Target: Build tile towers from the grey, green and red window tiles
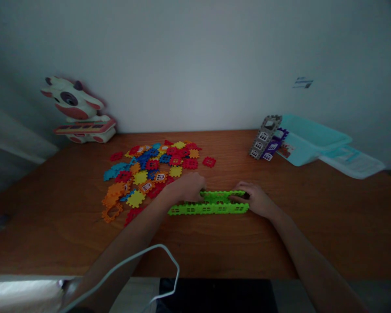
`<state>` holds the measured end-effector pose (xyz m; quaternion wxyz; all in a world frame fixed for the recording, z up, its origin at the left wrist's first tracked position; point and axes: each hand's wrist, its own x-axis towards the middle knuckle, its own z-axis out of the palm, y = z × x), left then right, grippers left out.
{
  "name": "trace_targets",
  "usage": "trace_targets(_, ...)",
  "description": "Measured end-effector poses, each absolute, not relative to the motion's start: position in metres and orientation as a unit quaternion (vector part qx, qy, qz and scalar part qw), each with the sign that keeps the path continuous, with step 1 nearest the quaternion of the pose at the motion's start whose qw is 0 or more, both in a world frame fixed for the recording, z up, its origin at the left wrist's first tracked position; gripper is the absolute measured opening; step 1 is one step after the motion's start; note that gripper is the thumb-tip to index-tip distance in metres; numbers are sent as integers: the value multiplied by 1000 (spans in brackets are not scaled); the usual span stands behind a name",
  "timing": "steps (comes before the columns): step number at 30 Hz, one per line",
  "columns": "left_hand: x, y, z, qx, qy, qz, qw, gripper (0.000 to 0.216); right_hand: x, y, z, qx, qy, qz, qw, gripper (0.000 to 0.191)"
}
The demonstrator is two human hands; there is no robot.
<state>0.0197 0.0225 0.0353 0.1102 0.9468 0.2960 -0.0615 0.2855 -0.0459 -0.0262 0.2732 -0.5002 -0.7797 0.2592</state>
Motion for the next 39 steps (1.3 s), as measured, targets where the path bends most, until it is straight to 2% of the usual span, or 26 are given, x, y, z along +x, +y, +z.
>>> trace_targets(4, 19, 30, 31, 942, 312, -45, 118, 12, 286, -44, -28, -508, -774, 255, 280, 43)
trace_targets(8, 15, 40, 32, 939, 298, -35, 170, 15, 286, -43, -28, -520, -763, 252, 289, 40)
trace_targets(14, 11, 27, 52, 936, 211, 16, 281, 40, 299, -50, -19, -521, -747, 293, 292, 37)
trace_targets(18, 16, 6, 50, 943, 239, 82, 216, 47, 309, -62, -15, -524, -709, 315, 352, 40)
trace_targets(23, 31, -15, 30, 949, 273, 123, 96, 44, 305, -79, -22, -519, -726, 233, 385, 44)
trace_targets(26, 39, -23, 21, 948, 278, 142, 67, 42, 299, -84, -25, -528, -732, 205, 379, 43)
trace_targets(30, 49, -31, 13, 941, 290, 170, 40, 44, 294, -86, -24, -524, -733, 225, 370, 44)
trace_targets(39, 61, -37, -2, 937, 272, 219, -10, 31, 291, -87, -21, -527, -715, 248, 387, 42)
